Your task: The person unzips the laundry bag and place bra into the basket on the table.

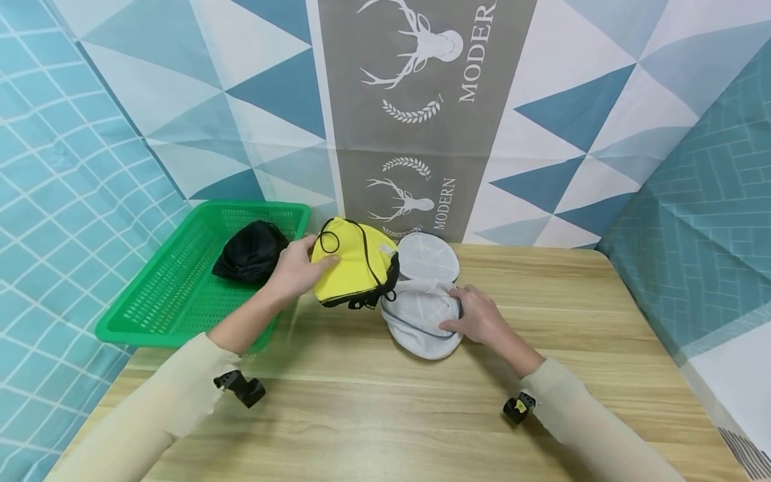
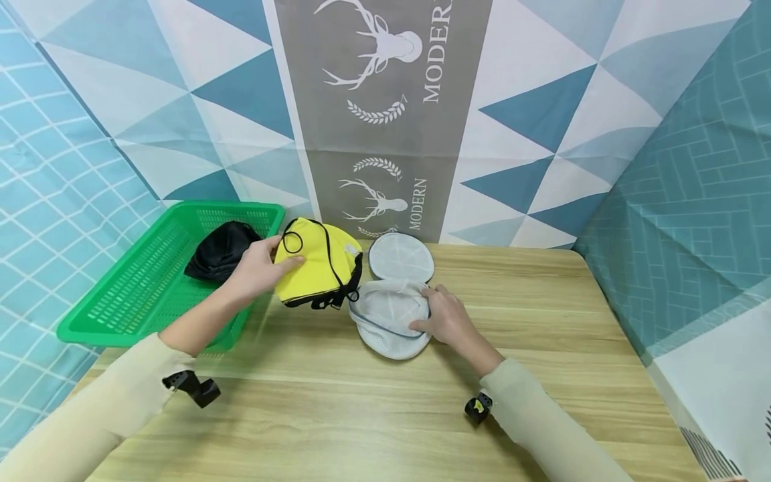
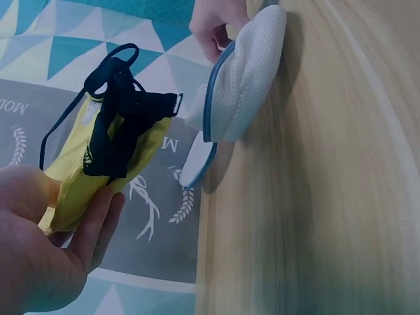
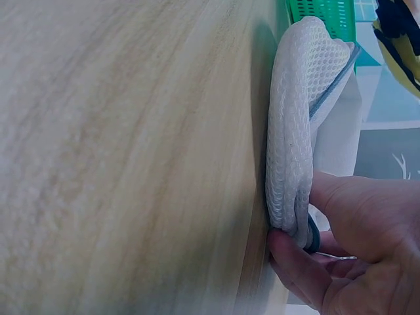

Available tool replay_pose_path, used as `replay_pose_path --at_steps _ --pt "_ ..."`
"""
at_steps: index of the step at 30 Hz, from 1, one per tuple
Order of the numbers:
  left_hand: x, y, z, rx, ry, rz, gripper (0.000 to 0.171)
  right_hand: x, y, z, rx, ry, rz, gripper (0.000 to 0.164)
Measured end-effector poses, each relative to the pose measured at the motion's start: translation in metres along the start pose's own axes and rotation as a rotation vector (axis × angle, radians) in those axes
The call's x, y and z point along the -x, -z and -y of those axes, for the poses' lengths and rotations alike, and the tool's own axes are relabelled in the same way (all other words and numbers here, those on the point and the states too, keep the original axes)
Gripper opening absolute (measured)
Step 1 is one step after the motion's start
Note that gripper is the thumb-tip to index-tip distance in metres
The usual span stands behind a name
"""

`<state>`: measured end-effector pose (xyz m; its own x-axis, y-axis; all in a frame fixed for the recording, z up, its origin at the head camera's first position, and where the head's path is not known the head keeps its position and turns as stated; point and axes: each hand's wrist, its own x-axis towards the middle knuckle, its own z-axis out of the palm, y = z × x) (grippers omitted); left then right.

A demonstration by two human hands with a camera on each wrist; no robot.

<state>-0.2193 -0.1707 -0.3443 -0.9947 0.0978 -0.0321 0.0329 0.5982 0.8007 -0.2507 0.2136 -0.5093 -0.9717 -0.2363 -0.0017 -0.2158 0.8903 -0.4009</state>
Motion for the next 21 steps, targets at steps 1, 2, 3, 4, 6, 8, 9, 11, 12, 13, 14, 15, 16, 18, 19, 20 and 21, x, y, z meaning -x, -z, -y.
replay_pose_path --at_steps 1,2,3,4,6,8,9,11,12,13,14,15,16,18,19,20,21 --pt "0.001 0.001 0.001 -0.001 0.002 0.003 0.056 0.001 0.001 0.000 -0.002 0.000 0.006 0.091" --pt "0.002 0.002 0.002 -0.003 0.002 0.007 0.056 0.001 0.002 0.001 -0.004 -0.006 0.008 0.091" --pt "0.003 0.003 0.003 -0.009 0.001 0.011 0.057 0.001 0.002 0.002 -0.006 -0.009 0.012 0.091" --pt "0.004 0.004 0.003 -0.011 0.001 0.015 0.058 0.002 0.003 0.002 -0.005 -0.011 0.014 0.091" --pt "0.006 0.007 0.005 -0.021 0.001 0.020 0.062 0.002 0.004 0.004 -0.007 -0.012 0.019 0.091" --pt "0.008 0.013 0.005 -0.030 -0.001 0.024 0.066 0.002 0.004 0.005 -0.006 -0.015 0.018 0.090" --pt "0.009 0.015 0.005 -0.033 0.002 0.024 0.066 0.002 0.005 0.005 -0.006 -0.014 0.019 0.091" --pt "0.010 0.020 0.005 -0.036 0.004 0.022 0.066 0.002 0.006 0.006 -0.007 -0.013 0.024 0.090" --pt "0.010 0.022 0.005 -0.033 0.004 0.023 0.065 0.002 0.007 0.006 -0.009 -0.016 0.022 0.090" --pt "0.011 0.025 0.006 -0.032 0.004 0.022 0.065 0.002 0.007 0.006 -0.008 -0.016 0.021 0.091" --pt "0.011 0.027 0.006 -0.023 0.005 0.025 0.063 0.002 0.007 0.006 -0.008 -0.019 0.018 0.091" --pt "0.012 0.029 0.007 -0.023 0.007 0.027 0.064 0.002 0.006 0.005 -0.008 -0.017 0.019 0.090" --pt "0.012 0.032 0.008 -0.021 0.010 0.030 0.064 0.002 0.006 0.005 -0.008 -0.014 0.018 0.090" --pt "0.013 0.037 0.011 -0.020 0.016 0.034 0.064 0.002 0.005 0.003 -0.008 -0.008 0.013 0.090" --pt "0.012 0.040 0.013 -0.025 0.021 0.037 0.066 0.002 0.005 0.003 -0.007 -0.003 0.014 0.090" --pt "0.012 0.042 0.014 -0.030 0.027 0.038 0.067 0.002 0.004 0.003 -0.005 -0.003 0.014 0.090" --pt "0.011 0.045 0.014 -0.039 0.032 0.036 0.068 0.001 0.004 0.001 -0.004 0.002 0.014 0.089"
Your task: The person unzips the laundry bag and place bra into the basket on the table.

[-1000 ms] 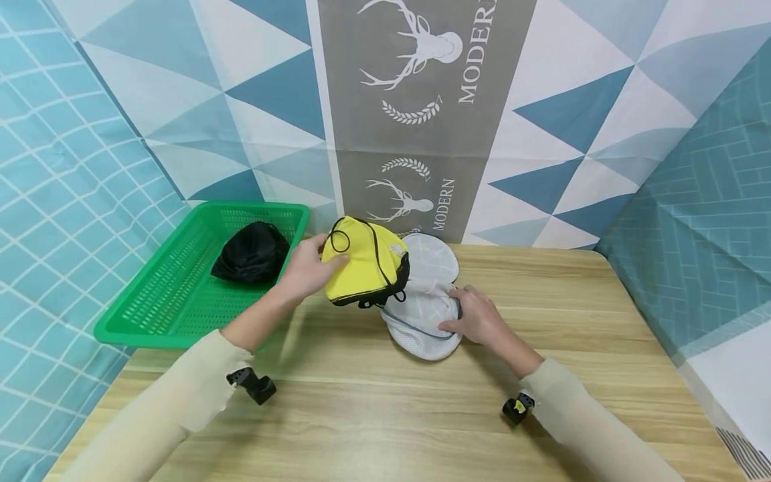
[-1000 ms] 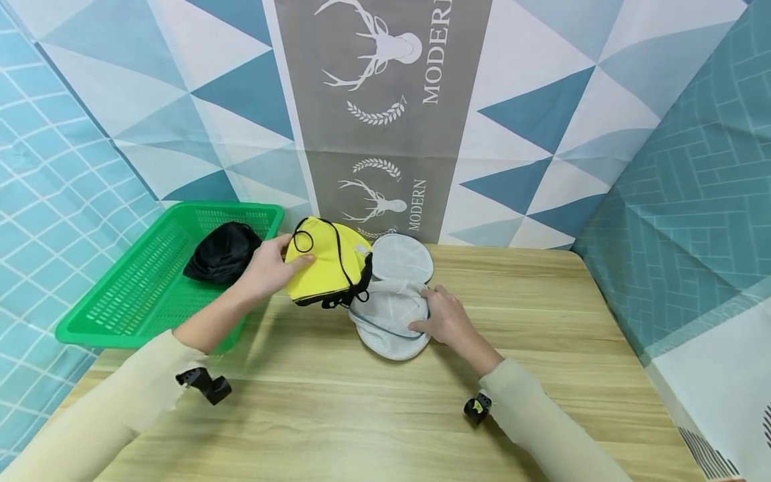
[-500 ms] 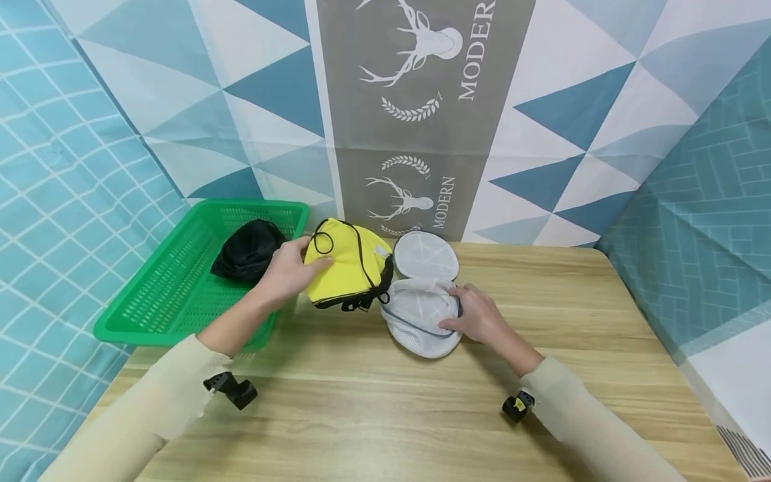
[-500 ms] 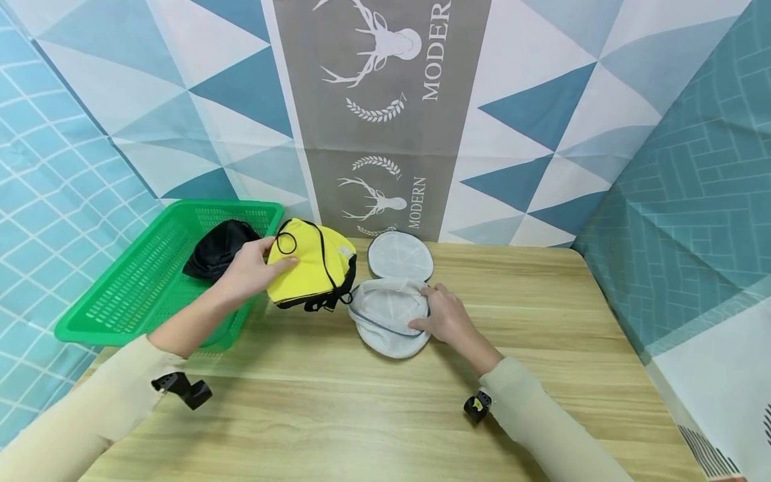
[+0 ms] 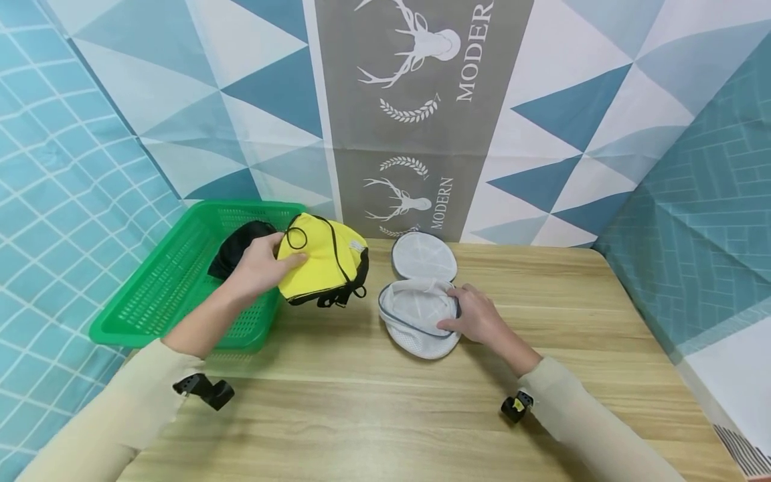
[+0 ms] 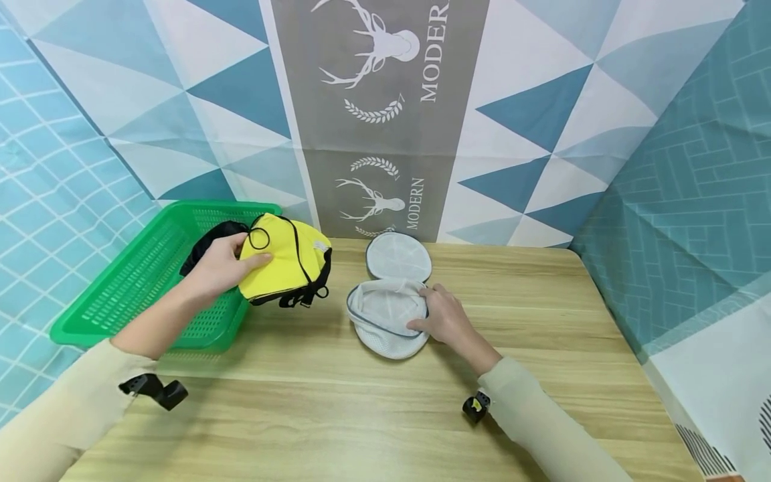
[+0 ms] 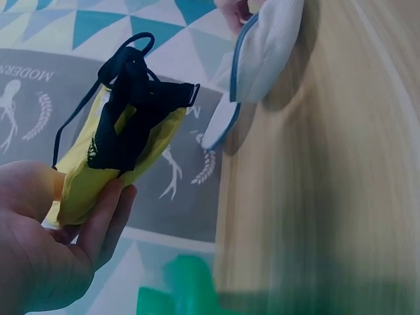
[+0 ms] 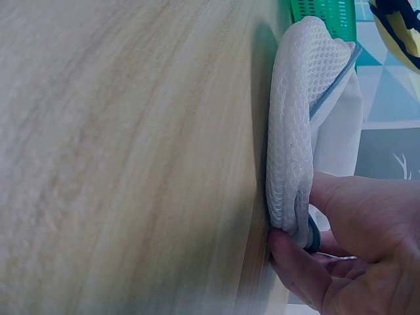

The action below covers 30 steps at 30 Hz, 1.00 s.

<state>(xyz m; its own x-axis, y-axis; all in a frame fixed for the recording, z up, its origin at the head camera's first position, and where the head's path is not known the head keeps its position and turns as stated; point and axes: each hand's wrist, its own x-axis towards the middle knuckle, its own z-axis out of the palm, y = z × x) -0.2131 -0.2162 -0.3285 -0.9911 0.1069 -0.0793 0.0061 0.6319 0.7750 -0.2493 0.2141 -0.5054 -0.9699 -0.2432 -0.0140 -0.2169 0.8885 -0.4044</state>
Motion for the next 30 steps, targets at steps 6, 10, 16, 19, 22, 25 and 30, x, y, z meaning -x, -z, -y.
replay_pose_path --at_steps 6,10,16,19,22,25,30 --pt "-0.004 0.013 0.005 -0.006 0.022 -0.018 0.060 0.000 0.000 -0.001 0.005 -0.001 -0.012 0.089" --pt "-0.006 0.022 0.011 -0.009 0.032 -0.026 0.057 0.000 0.001 0.000 0.009 0.000 -0.015 0.090" --pt "-0.009 0.033 0.019 0.017 0.060 -0.024 0.059 0.000 0.001 0.002 -0.006 0.004 -0.007 0.091" --pt "-0.013 0.037 0.020 0.038 0.067 -0.016 0.060 0.000 -0.001 0.000 -0.013 0.016 -0.015 0.089" --pt "-0.017 0.040 0.018 0.051 0.068 -0.012 0.061 0.002 -0.001 0.001 -0.013 0.018 -0.021 0.087" --pt "-0.021 0.044 0.015 0.049 0.071 -0.021 0.062 0.002 -0.001 0.001 -0.013 0.000 -0.021 0.088" --pt "-0.027 0.053 0.014 0.021 0.088 -0.041 0.065 -0.001 -0.003 -0.003 -0.008 -0.004 -0.010 0.093"
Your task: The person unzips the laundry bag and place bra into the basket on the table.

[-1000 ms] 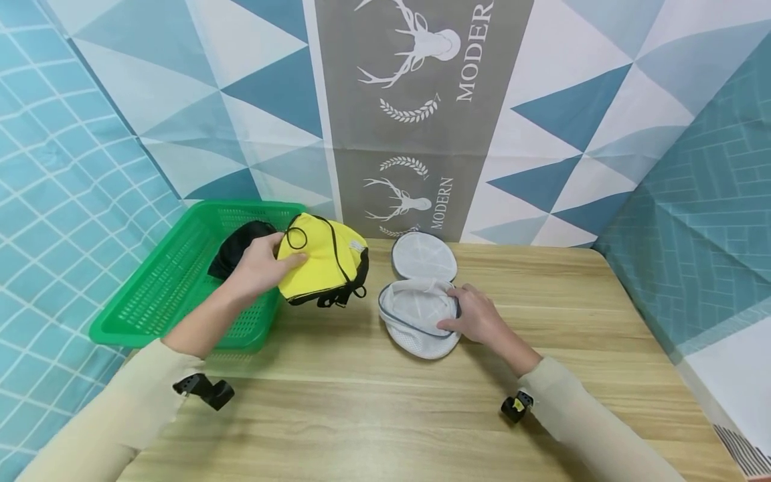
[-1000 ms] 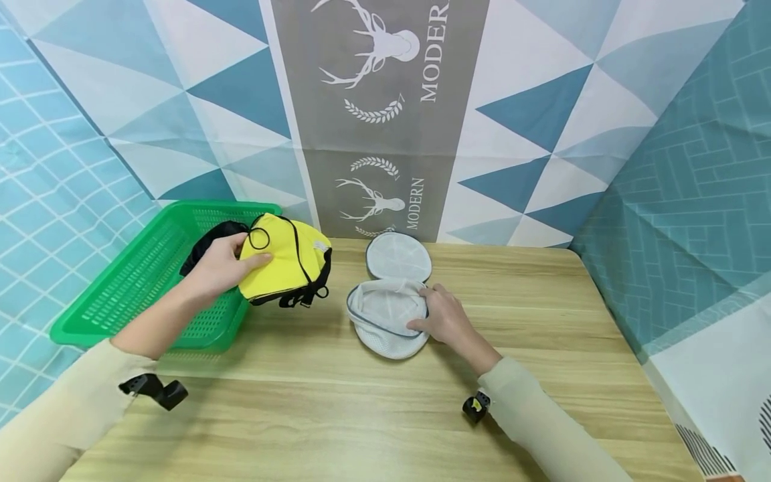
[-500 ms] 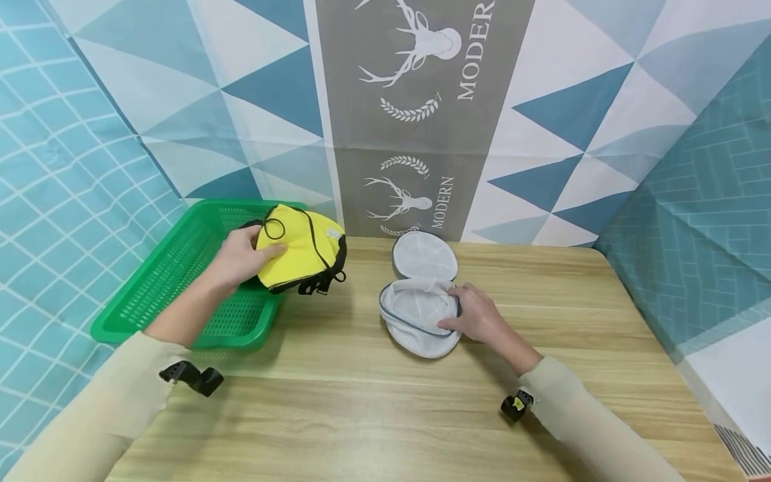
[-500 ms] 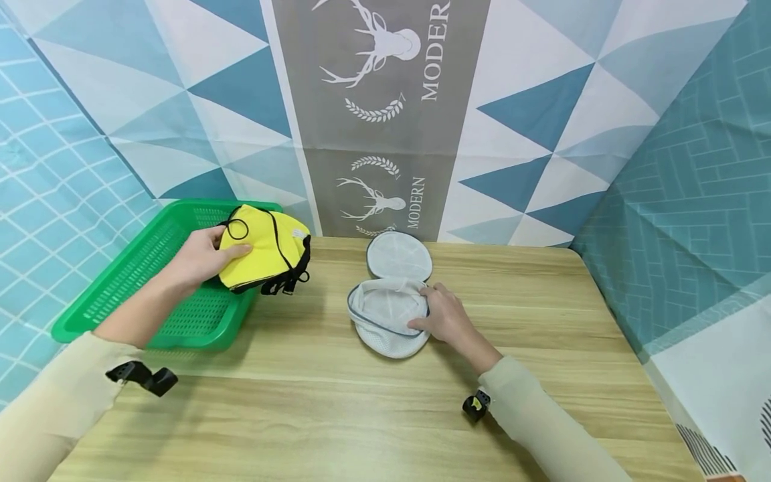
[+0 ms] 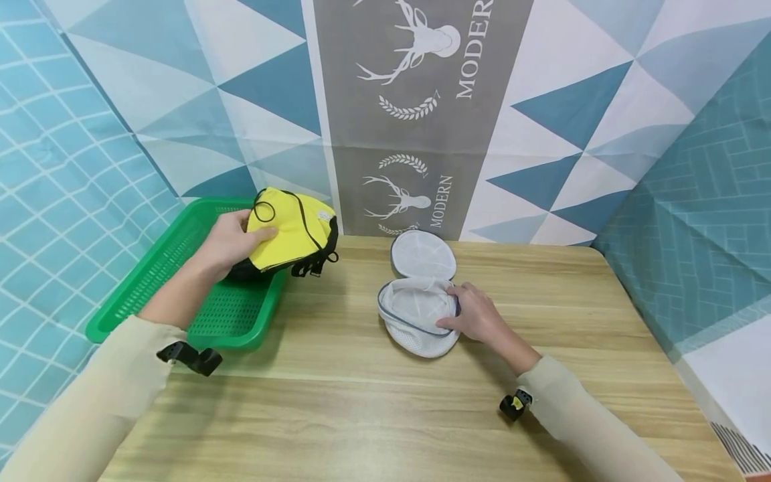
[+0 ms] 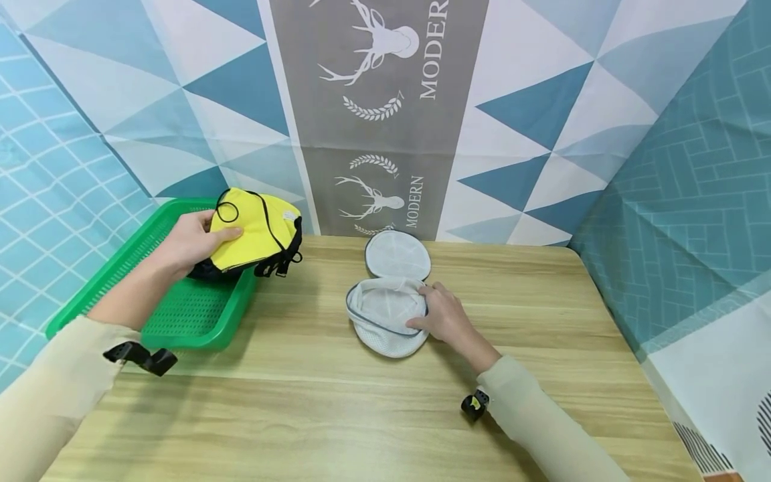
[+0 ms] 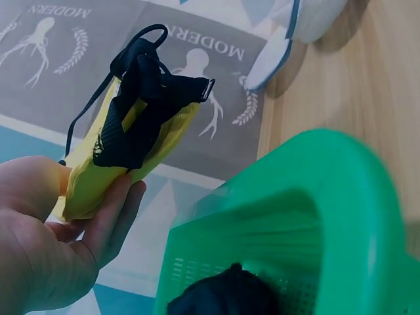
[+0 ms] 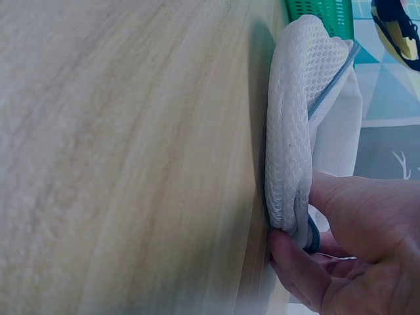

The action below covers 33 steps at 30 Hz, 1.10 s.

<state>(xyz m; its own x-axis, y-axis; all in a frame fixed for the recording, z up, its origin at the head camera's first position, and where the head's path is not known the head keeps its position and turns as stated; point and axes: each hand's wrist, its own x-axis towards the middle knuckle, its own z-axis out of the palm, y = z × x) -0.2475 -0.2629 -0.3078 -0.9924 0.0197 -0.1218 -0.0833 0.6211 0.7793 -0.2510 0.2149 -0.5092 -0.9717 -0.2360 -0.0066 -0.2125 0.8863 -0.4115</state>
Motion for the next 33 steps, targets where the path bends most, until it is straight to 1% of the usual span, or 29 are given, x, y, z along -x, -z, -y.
replay_pose_path --at_steps 4,10,15,18,21,23,26,30,33 --pt "-0.004 0.008 0.004 -0.018 0.022 -0.020 0.068 0.000 -0.002 -0.001 -0.002 0.015 -0.002 0.091" --pt "-0.011 0.018 0.012 -0.008 0.031 -0.051 0.068 0.002 -0.003 -0.001 0.000 0.034 -0.021 0.088" --pt "-0.016 0.025 0.017 -0.014 0.051 -0.071 0.069 0.002 -0.005 0.000 -0.002 0.025 -0.011 0.088" --pt "-0.019 0.030 0.019 0.003 0.065 -0.081 0.072 0.001 -0.006 0.002 -0.001 0.017 -0.007 0.087" --pt "-0.022 0.033 0.022 0.041 0.071 -0.098 0.073 0.001 -0.006 0.003 -0.008 0.019 -0.010 0.088" --pt "-0.024 0.035 0.023 0.061 0.073 -0.114 0.074 0.001 -0.004 0.003 -0.014 0.024 -0.007 0.090" --pt "-0.027 0.036 0.023 0.074 0.085 -0.131 0.076 0.002 -0.002 0.003 -0.021 0.008 -0.008 0.092" --pt "-0.031 0.035 0.022 0.086 0.108 -0.142 0.079 0.001 0.001 0.001 -0.017 -0.004 0.000 0.091" --pt "-0.035 0.034 0.024 0.112 0.120 -0.150 0.079 -0.001 0.000 -0.003 -0.007 0.006 0.005 0.090"
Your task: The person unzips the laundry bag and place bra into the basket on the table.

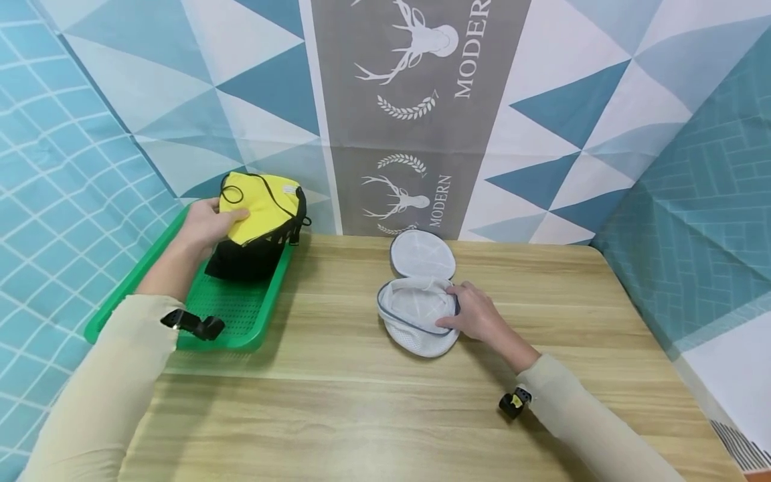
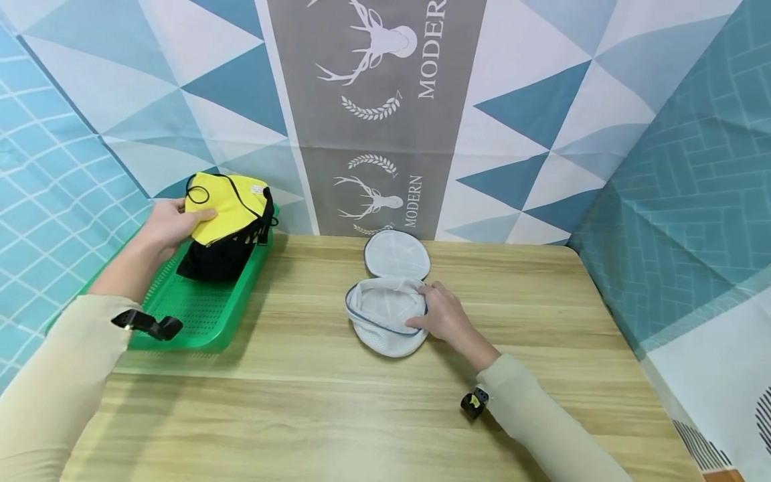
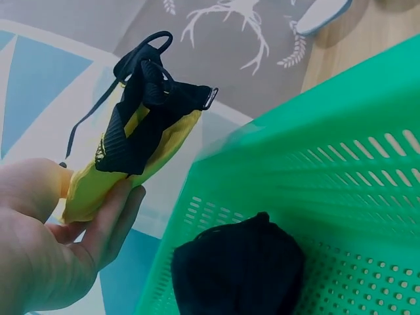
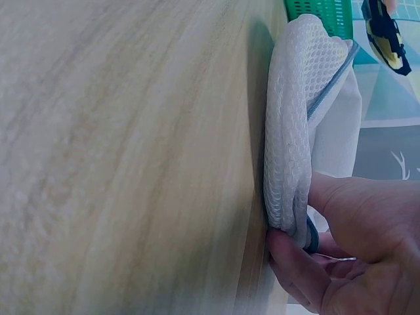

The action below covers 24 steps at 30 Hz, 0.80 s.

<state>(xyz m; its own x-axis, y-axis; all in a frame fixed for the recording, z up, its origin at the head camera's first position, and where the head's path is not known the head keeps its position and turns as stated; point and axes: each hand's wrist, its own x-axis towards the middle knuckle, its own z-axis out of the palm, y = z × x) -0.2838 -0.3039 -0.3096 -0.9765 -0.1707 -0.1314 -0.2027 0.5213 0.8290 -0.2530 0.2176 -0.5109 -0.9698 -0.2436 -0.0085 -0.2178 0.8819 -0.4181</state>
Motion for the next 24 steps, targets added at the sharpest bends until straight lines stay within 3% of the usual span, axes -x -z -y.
replay_pose_path --at_steps 9,24 --pt "-0.013 0.005 0.008 0.097 0.037 -0.011 0.084 0.000 -0.002 -0.001 0.000 0.005 -0.006 0.090" --pt "-0.022 0.008 0.015 0.107 0.077 -0.022 0.082 -0.001 -0.002 -0.001 -0.003 0.003 -0.016 0.090"
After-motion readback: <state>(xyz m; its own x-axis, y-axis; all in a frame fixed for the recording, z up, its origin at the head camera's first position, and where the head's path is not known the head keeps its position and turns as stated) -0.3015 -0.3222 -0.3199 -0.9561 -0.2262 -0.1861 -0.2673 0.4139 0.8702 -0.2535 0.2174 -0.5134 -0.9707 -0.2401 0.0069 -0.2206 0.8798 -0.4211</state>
